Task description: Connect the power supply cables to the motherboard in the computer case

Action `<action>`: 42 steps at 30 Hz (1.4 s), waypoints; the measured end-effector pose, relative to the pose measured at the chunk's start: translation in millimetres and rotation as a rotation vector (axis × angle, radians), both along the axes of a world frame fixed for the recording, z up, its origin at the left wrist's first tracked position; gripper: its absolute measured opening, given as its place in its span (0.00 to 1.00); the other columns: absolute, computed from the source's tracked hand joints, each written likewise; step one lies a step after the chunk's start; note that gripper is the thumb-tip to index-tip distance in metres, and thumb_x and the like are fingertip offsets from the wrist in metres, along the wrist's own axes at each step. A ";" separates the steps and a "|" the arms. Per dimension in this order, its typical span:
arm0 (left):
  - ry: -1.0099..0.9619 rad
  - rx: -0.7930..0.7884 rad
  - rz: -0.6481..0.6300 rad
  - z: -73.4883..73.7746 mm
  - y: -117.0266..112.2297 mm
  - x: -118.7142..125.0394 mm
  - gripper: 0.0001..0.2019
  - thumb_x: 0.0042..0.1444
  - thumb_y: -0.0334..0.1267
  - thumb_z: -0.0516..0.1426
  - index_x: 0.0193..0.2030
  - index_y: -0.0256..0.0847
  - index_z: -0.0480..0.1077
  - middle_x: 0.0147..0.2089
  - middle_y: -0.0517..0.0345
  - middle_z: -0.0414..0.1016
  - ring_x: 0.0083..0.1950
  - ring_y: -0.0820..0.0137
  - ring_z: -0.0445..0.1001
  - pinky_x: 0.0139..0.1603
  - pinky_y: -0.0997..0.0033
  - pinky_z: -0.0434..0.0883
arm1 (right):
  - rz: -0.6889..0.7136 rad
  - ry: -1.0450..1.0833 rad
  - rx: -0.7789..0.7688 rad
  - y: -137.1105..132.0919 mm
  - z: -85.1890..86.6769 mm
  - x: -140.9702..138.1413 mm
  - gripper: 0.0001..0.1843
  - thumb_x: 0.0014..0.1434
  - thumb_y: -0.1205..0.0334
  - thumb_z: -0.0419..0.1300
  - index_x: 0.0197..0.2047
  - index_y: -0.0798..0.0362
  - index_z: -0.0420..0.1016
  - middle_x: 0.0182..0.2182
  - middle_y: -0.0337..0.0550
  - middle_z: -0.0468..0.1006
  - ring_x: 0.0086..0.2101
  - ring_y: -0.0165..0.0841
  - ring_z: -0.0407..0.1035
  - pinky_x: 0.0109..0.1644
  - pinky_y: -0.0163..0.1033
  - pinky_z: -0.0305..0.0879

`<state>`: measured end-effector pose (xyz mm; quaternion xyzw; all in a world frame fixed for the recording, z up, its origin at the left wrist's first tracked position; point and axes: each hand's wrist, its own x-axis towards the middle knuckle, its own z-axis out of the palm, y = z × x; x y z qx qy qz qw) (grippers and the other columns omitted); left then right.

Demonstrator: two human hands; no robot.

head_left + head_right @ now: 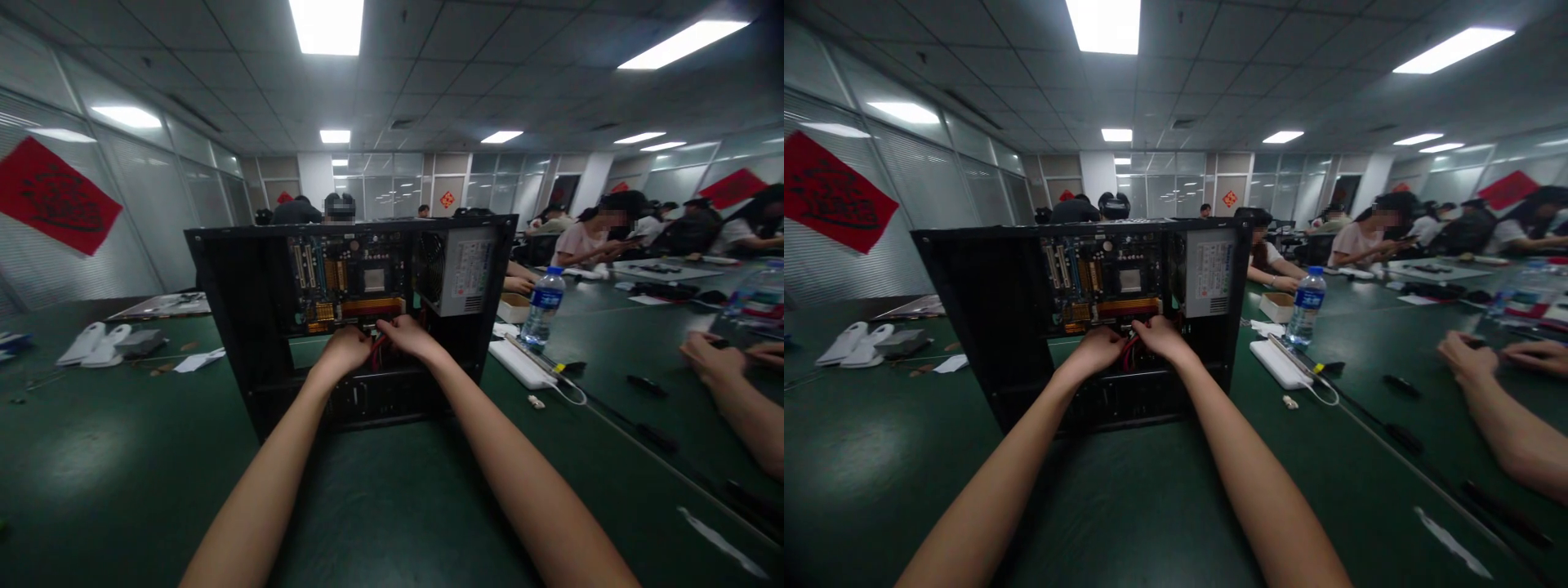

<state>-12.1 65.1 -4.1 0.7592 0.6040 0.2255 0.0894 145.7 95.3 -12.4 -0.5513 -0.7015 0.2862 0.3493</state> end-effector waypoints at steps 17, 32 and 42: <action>0.012 0.041 0.015 1.5 -5.1 -5.3 0.19 0.59 0.41 0.50 0.23 0.39 0.75 0.26 0.49 0.76 0.27 0.66 0.70 0.29 0.69 0.57 | 0.010 -0.021 0.044 0.9 -1.0 -0.4 0.24 0.66 0.50 0.56 0.23 0.56 0.72 0.17 0.43 0.72 0.20 0.30 0.66 0.26 0.33 0.53; 0.125 -0.016 0.092 6.6 2.0 1.3 0.18 0.62 0.41 0.50 0.32 0.36 0.79 0.33 0.45 0.81 0.37 0.64 0.77 0.37 0.71 0.66 | 0.098 0.407 -0.237 -8.6 6.2 -4.6 0.13 0.69 0.63 0.54 0.32 0.57 0.68 0.21 0.39 0.74 0.17 0.26 0.66 0.19 0.29 0.57; 0.187 0.016 0.154 7.3 -0.3 8.6 0.16 0.62 0.38 0.50 0.38 0.33 0.79 0.42 0.40 0.81 0.45 0.60 0.79 0.45 0.69 0.70 | 0.082 0.796 -0.655 -11.3 13.8 -2.3 0.12 0.72 0.67 0.49 0.35 0.56 0.66 0.22 0.38 0.74 0.21 0.26 0.69 0.30 0.31 0.70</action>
